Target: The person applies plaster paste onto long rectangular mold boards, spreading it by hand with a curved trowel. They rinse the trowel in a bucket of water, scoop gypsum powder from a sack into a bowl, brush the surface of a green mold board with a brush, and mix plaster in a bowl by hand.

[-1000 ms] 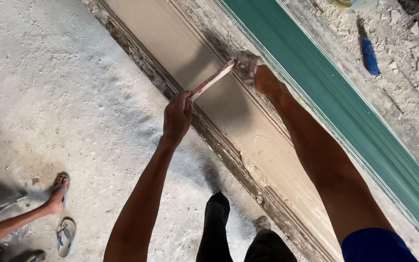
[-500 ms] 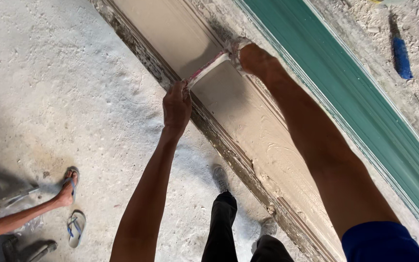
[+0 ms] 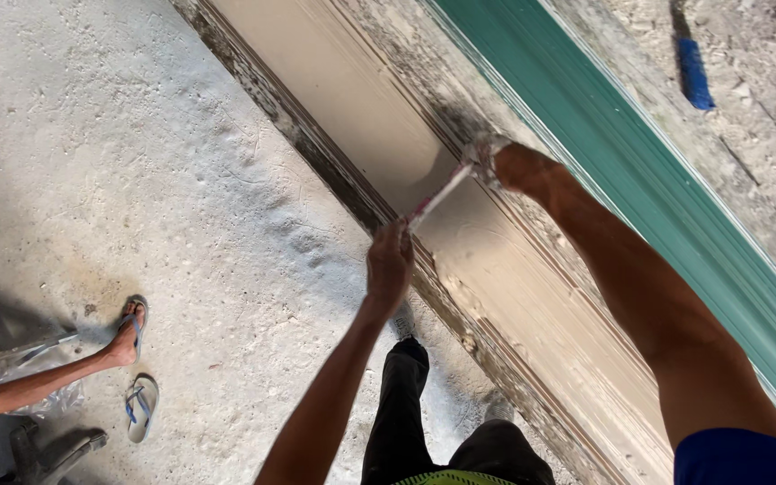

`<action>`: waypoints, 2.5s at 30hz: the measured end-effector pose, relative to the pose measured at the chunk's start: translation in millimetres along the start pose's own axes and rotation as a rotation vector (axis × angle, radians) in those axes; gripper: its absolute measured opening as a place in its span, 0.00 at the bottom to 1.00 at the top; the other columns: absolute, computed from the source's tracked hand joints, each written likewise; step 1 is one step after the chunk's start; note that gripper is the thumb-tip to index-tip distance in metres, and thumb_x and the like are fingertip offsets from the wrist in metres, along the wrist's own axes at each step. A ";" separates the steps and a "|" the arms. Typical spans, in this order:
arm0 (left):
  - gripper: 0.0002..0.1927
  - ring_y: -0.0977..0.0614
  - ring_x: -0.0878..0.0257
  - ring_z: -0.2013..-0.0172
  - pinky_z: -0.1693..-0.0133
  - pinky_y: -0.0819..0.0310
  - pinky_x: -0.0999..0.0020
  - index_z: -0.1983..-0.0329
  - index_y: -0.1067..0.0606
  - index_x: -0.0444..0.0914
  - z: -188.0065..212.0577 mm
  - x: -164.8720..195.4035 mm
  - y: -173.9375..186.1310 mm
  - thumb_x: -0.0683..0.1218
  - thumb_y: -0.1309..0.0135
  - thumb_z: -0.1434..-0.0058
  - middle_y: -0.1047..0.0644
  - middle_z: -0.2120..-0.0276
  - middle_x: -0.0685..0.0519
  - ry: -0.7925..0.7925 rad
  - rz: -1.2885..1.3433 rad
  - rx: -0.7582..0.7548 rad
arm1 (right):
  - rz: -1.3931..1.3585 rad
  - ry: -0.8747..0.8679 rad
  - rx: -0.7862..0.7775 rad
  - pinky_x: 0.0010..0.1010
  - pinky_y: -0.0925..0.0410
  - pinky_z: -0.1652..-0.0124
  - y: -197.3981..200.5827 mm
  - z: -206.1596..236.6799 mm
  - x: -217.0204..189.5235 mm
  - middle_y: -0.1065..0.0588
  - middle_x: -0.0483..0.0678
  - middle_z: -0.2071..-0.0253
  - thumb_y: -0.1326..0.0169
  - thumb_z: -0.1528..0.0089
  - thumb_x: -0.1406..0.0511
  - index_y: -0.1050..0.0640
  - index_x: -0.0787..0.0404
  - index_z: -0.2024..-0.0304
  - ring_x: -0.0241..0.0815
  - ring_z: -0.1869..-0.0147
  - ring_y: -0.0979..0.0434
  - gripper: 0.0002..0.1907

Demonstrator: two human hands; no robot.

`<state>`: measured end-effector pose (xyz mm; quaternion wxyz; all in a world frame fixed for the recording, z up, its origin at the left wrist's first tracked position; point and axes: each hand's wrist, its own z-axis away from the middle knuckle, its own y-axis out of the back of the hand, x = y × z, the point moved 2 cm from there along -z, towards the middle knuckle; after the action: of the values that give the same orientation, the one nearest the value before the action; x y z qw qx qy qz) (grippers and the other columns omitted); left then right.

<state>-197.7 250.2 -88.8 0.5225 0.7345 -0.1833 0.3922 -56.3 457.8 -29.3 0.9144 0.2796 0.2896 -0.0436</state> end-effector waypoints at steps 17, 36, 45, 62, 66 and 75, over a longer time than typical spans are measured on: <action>0.11 0.18 0.42 0.58 0.60 0.22 0.52 0.48 0.27 0.34 320.5 178.7 -134.1 0.38 0.47 0.34 0.23 0.58 0.38 0.057 0.151 -0.033 | 0.172 0.090 -0.033 0.35 0.29 0.58 -84.9 260.6 277.4 0.22 0.49 0.52 0.53 0.33 0.73 0.26 0.58 0.41 0.39 0.60 0.26 0.18; 0.12 0.19 0.44 0.61 0.61 0.22 0.53 0.47 0.28 0.32 659.5 375.9 -281.1 0.41 0.50 0.32 0.23 0.59 0.37 -0.093 0.194 -0.193 | 0.313 0.148 0.432 0.35 0.29 0.55 -223.4 586.4 573.8 0.25 0.50 0.47 0.54 0.33 0.61 0.30 0.55 0.39 0.42 0.57 0.24 0.19; 0.13 0.18 0.43 0.61 0.64 0.19 0.55 0.49 0.28 0.30 787.5 458.2 -343.0 0.44 0.58 0.27 0.23 0.54 0.30 -0.154 0.171 -0.600 | -1.997 0.229 0.970 0.33 0.28 0.62 -468.9 705.8 650.0 0.27 0.46 0.59 0.54 0.35 0.50 0.29 0.55 0.53 0.40 0.64 0.25 0.18; 0.19 0.18 0.61 0.58 0.58 0.15 0.69 0.43 0.29 0.31 656.5 424.0 -208.2 0.34 0.44 0.38 0.21 0.55 0.44 -0.090 0.698 -0.649 | -2.563 0.436 1.281 0.30 0.21 0.60 -247.7 719.4 668.6 0.25 0.45 0.70 0.52 0.23 0.58 0.24 0.58 0.66 0.39 0.67 0.22 0.18; 0.17 0.20 0.60 0.69 0.70 0.22 0.64 0.44 0.31 0.37 524.0 365.8 -194.8 0.49 0.47 0.32 0.22 0.57 0.50 0.592 0.703 -0.573 | -2.334 0.749 0.512 0.38 0.22 0.47 -217.7 598.0 530.0 0.23 0.48 0.69 0.50 0.27 0.62 0.25 0.57 0.70 0.38 0.63 0.19 0.15; 0.14 0.21 0.64 0.57 0.57 0.22 0.65 0.47 0.28 0.35 268.4 273.1 -102.3 0.43 0.45 0.34 0.23 0.57 0.53 0.515 1.463 0.318 | -2.080 0.465 0.180 0.39 0.26 0.49 -215.7 339.1 179.5 0.23 0.51 0.62 0.48 0.38 0.63 0.26 0.62 0.63 0.45 0.55 0.22 0.08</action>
<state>145.7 83.5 17.8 0.0468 0.3797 -0.4346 0.8153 211.6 109.4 -4.3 0.3266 -0.0370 0.5486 -0.7688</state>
